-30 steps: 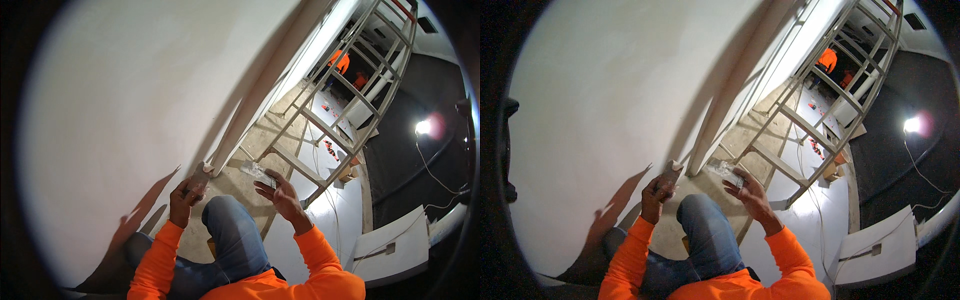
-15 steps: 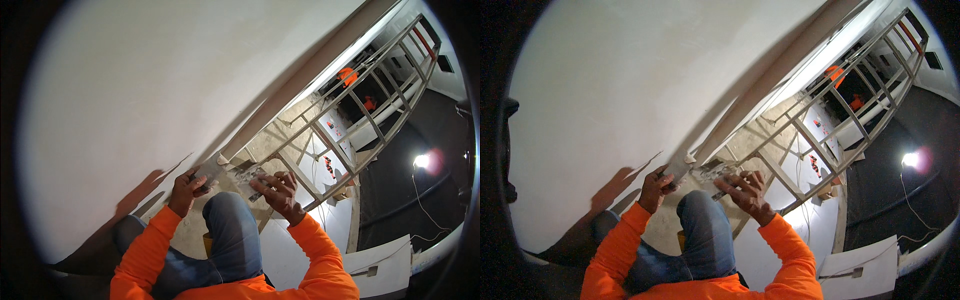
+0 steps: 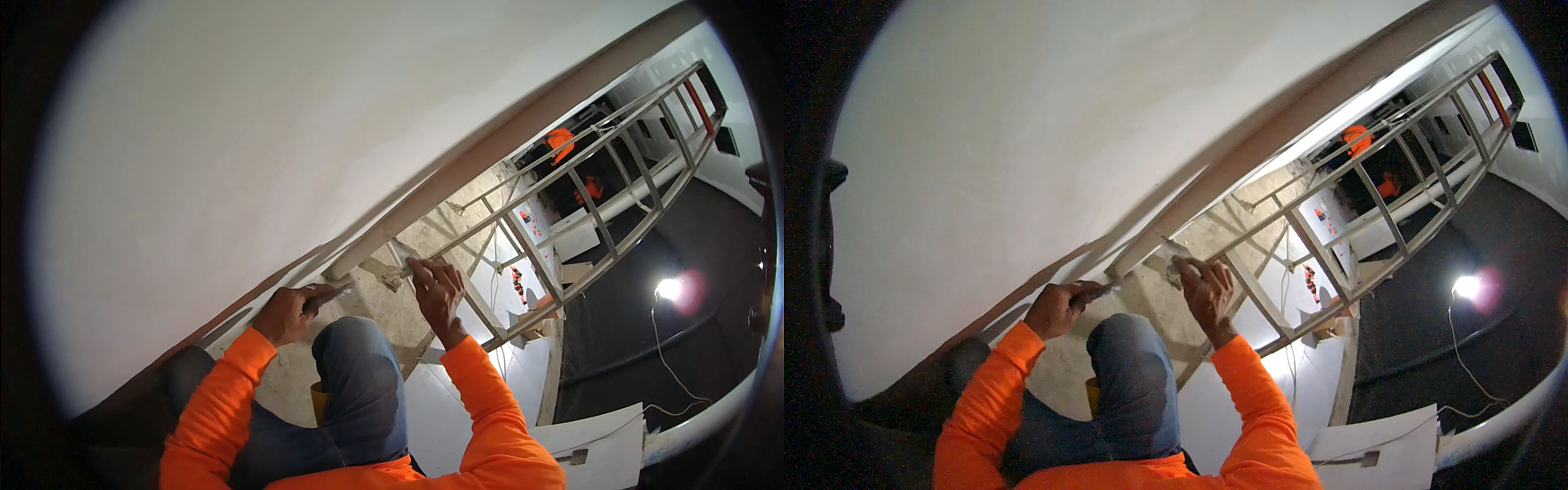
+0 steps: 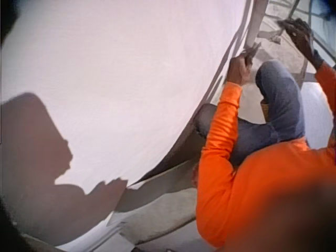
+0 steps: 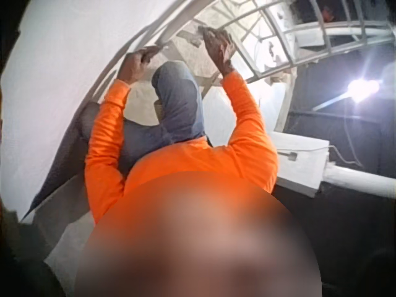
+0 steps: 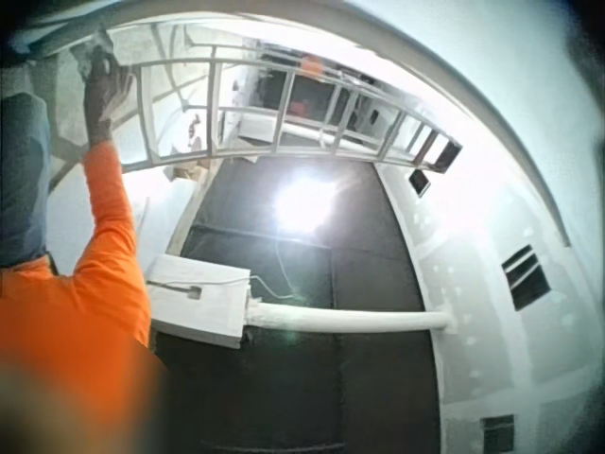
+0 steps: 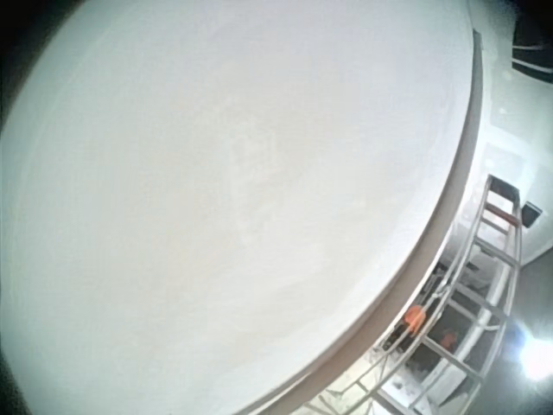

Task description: The person scoops joint compound from a bucket and applies it to a wall corner using a taping knife, smoothing the surface repeatedly. The person works along the vertical corner while another worker is visible in the background.

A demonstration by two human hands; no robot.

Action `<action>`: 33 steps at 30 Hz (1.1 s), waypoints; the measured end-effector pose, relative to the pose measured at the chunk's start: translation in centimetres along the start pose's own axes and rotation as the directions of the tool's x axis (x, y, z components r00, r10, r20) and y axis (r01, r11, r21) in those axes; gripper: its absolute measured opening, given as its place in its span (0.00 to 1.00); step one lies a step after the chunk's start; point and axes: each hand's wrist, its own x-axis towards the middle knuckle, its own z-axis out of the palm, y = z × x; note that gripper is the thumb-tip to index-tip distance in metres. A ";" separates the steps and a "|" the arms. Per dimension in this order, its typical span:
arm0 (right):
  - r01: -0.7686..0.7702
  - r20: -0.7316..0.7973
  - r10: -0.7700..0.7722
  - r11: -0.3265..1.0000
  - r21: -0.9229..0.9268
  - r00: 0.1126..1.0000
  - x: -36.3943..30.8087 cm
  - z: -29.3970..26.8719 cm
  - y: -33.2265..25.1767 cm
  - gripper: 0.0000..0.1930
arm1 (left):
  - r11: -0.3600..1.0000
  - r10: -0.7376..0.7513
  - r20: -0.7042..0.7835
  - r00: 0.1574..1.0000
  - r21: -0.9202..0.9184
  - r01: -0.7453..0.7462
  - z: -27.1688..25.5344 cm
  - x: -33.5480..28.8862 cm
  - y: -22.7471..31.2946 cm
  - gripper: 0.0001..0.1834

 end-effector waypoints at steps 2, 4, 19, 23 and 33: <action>-0.120 -0.003 0.121 0.987 0.108 0.993 0.3 3.0 1.7 0.14 | 0.990 0.111 -0.117 0.987 0.101 -0.099 -0.3 0.4 -0.7 0.20; -0.224 0.049 0.220 0.964 0.142 0.974 0.7 6.0 3.0 0.12 | 0.986 -0.138 0.015 0.990 0.096 0.136 -0.6 0.7 -1.3 0.20; -0.268 0.359 0.233 0.962 0.051 0.904 2.4 11.6 3.5 0.15 | 0.999 0.047 -0.010 0.999 0.021 -0.047 -0.3 0.8 -3.2 0.20; -0.188 0.291 0.212 0.976 -0.106 0.933 3.6 11.6 4.2 0.16 | 0.987 0.156 -0.129 0.979 0.064 -0.148 -0.6 0.6 -2.7 0.19; -0.324 0.365 0.233 0.922 0.211 0.902 3.6 10.2 4.0 0.15 | 0.994 0.104 -0.128 0.986 0.056 -0.097 -0.2 0.9 -2.8 0.18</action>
